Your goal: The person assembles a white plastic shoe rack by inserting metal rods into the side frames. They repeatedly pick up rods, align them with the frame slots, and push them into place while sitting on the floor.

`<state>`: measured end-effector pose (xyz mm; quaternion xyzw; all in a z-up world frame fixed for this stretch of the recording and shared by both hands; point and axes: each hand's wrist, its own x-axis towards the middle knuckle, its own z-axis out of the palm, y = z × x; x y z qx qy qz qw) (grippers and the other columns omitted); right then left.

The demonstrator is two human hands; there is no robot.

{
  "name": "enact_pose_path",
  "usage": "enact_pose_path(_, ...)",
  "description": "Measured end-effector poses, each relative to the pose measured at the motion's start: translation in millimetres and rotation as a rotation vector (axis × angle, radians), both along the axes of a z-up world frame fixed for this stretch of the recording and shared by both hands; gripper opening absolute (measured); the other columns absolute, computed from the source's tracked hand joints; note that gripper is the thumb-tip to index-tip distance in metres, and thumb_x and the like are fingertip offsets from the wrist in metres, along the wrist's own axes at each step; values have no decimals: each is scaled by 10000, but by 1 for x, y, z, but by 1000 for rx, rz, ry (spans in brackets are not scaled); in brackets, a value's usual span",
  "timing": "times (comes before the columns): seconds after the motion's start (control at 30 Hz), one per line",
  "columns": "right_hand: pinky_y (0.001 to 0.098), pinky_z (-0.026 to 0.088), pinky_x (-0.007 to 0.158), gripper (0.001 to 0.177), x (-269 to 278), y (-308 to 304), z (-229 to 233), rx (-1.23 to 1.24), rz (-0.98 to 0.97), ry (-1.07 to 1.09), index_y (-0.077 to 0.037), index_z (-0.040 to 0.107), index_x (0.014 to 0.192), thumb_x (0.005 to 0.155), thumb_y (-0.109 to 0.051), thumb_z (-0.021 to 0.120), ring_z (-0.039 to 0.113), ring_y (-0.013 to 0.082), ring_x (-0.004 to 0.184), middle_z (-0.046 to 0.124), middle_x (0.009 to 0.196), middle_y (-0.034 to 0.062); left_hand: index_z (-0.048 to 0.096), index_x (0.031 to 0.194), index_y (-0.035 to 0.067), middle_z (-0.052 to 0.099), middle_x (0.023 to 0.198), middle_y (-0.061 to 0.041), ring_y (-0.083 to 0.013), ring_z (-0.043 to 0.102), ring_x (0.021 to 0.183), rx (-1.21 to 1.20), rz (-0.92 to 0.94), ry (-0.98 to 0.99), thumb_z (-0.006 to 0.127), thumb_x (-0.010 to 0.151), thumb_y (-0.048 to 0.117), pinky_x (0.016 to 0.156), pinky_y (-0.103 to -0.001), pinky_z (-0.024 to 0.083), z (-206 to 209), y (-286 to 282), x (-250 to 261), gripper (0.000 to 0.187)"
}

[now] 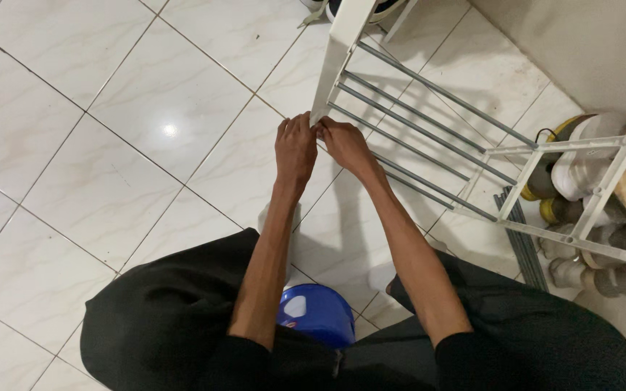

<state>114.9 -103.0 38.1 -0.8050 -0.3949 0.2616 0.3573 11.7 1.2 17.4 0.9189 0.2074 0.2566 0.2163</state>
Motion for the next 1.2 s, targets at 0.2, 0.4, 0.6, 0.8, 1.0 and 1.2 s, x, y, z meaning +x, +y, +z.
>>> enact_pose_path(0.2,488,533,688,194,-8,0,-13,-20,-35,-259,-37,643,1020,1053,-182,518,691,392,815,719,878,181,604,1209,-47,723,1101,-213,-347,677,1145,44,68,27,612,1023,127,1083,-512,456,-14,-9,3,255)
enact_pose_path(0.4,470,540,671,189,-10,0,-13,8,-40,-290,-37,638,1005,1067,-169,518,683,387,778,708,894,176,615,1199,-61,713,965,-174,-351,686,980,-54,68,19,602,1004,111,1093,-566,458,-10,-8,5,261)
enact_pose_path(0.6,457,549,626,162,-9,-2,-16,43,-40,-382,-23,635,967,1049,-141,561,682,379,708,703,868,185,620,1200,-63,689,902,-159,-347,681,924,-68,63,4,589,1042,116,1090,-564,467,-5,-11,7,241)
enact_pose_path(0.8,467,550,621,127,-10,2,-15,33,-24,-320,2,624,989,1038,-106,579,695,379,719,713,864,195,626,1208,-60,697,949,-162,-358,677,963,-111,85,20,603,1027,119,1079,-555,464,-1,-8,5,257)
enact_pose_path(1.0,495,534,627,177,-9,0,-10,67,-30,-244,43,568,1110,982,-78,562,690,417,768,698,825,221,626,1178,-47,703,1020,-178,-388,657,996,-120,26,39,646,995,59,1050,-527,498,3,-7,1,212)
enact_pose_path(1.2,484,532,729,175,-5,1,-5,30,-48,-61,-10,610,1032,1057,-174,555,686,391,858,710,897,197,605,1190,-37,692,1058,-173,-378,660,1000,-29,22,-110,678,932,55,1005,-505,507,6,-7,-2,284)
